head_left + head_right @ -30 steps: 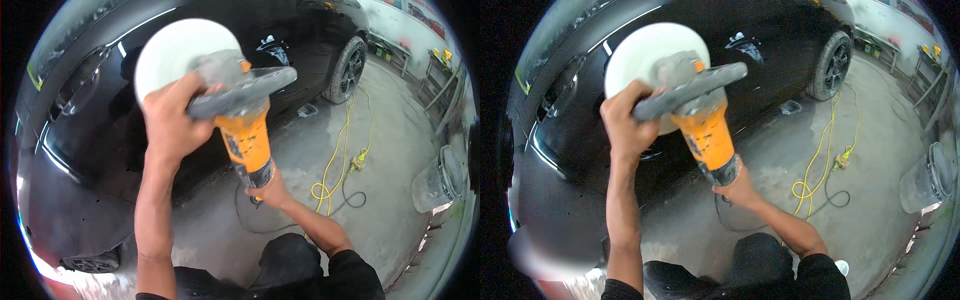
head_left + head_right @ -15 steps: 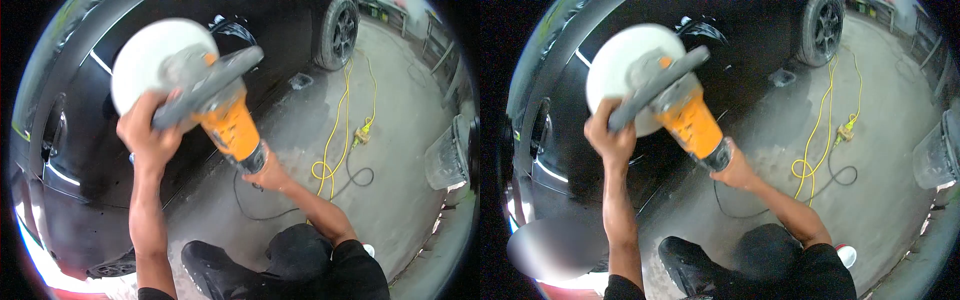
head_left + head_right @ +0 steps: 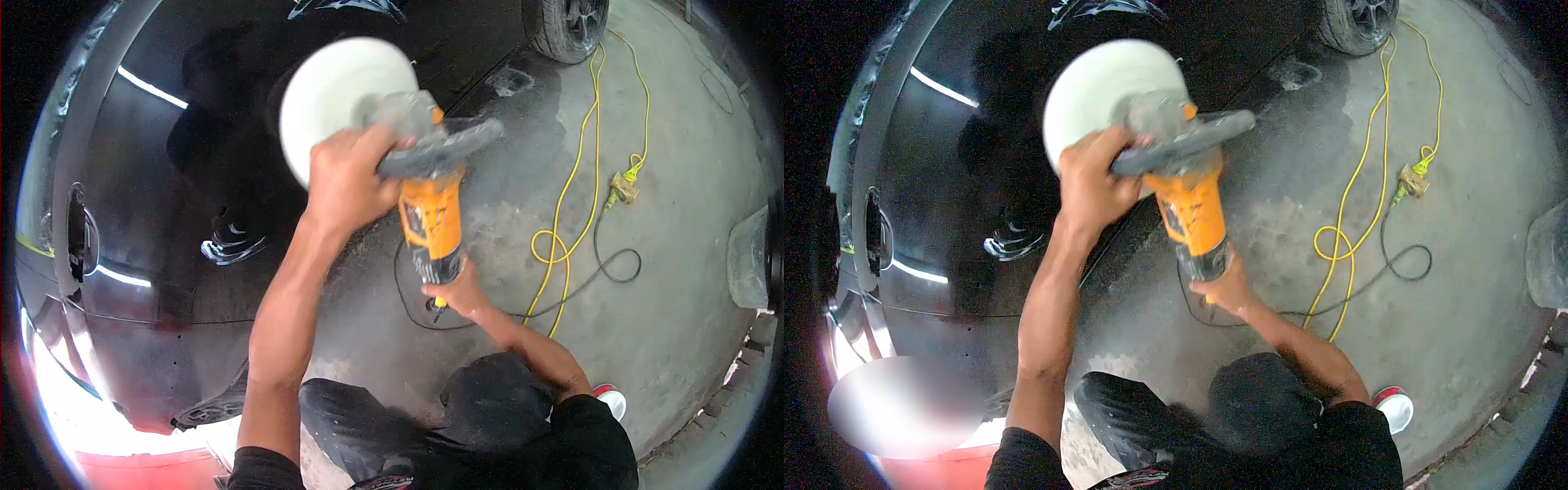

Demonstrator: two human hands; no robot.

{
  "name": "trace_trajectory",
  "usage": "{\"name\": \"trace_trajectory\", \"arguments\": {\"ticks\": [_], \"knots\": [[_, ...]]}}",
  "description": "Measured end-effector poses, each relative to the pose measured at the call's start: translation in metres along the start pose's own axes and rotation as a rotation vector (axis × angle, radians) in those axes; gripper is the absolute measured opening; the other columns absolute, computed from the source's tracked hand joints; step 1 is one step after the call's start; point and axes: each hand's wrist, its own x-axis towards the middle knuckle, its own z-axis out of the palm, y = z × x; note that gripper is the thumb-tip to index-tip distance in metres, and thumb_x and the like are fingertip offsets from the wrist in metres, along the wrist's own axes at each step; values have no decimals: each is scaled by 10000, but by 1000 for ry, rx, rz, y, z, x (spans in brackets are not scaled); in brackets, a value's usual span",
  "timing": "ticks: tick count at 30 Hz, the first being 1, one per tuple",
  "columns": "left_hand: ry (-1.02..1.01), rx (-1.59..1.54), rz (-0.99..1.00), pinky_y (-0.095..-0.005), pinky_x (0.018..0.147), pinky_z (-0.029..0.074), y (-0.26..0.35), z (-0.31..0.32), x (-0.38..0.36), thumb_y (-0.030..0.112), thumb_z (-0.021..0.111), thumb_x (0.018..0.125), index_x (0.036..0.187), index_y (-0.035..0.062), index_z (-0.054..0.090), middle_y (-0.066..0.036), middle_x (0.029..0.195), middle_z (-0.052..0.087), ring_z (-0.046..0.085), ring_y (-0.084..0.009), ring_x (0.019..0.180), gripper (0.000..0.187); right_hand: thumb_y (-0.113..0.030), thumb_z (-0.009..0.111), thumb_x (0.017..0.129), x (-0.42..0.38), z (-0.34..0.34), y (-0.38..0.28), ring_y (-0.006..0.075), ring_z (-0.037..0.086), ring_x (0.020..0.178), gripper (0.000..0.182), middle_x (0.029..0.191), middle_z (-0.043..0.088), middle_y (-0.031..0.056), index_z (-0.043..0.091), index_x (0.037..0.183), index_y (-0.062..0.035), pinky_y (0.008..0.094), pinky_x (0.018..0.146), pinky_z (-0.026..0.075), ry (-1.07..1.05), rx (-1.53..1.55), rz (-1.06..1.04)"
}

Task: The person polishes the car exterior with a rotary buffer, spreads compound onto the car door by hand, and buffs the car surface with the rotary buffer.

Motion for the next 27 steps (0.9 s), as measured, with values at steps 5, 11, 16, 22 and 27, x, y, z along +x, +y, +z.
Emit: {"name": "trace_trajectory", "arguments": {"ticks": [5,11,16,22,27], "knots": [[-39,-71,-40,-406,579,495,1,35,31,119,765,804,790,50,619,-149,655,618,642,-332,623,161,-54,840,661,12,-14,-10,149,637,908,516,997,672,56,585,1107,-4,327,834,525,-6,175,116],[-110,-4,-73,-400,573,479,16,10,-34,90,765,791,773,59,642,-143,655,618,616,-326,605,128,-59,852,627,-31,0,26,215,647,1018,752,1111,666,128,495,1285,18,362,926,506,-139,86,165],[-177,-6,-162,-385,579,487,30,-4,-89,66,779,719,749,64,607,-109,628,606,605,-302,564,174,-71,863,636,-65,7,53,226,601,1145,851,1210,623,137,436,1367,15,366,1007,462,-306,68,198],[-235,-59,-136,-399,571,490,21,24,-76,53,756,762,781,52,648,-126,657,626,616,-305,590,110,-42,856,640,-68,-1,60,207,596,1138,841,1201,624,111,429,1363,13,367,1019,450,-229,154,289],[-245,-82,-89,-413,573,503,9,74,-27,59,756,747,796,53,645,-148,649,626,644,-335,604,122,-1,835,640,-36,-26,55,199,625,1054,767,1133,646,89,470,1315,12,355,974,478,-117,249,365]]}}
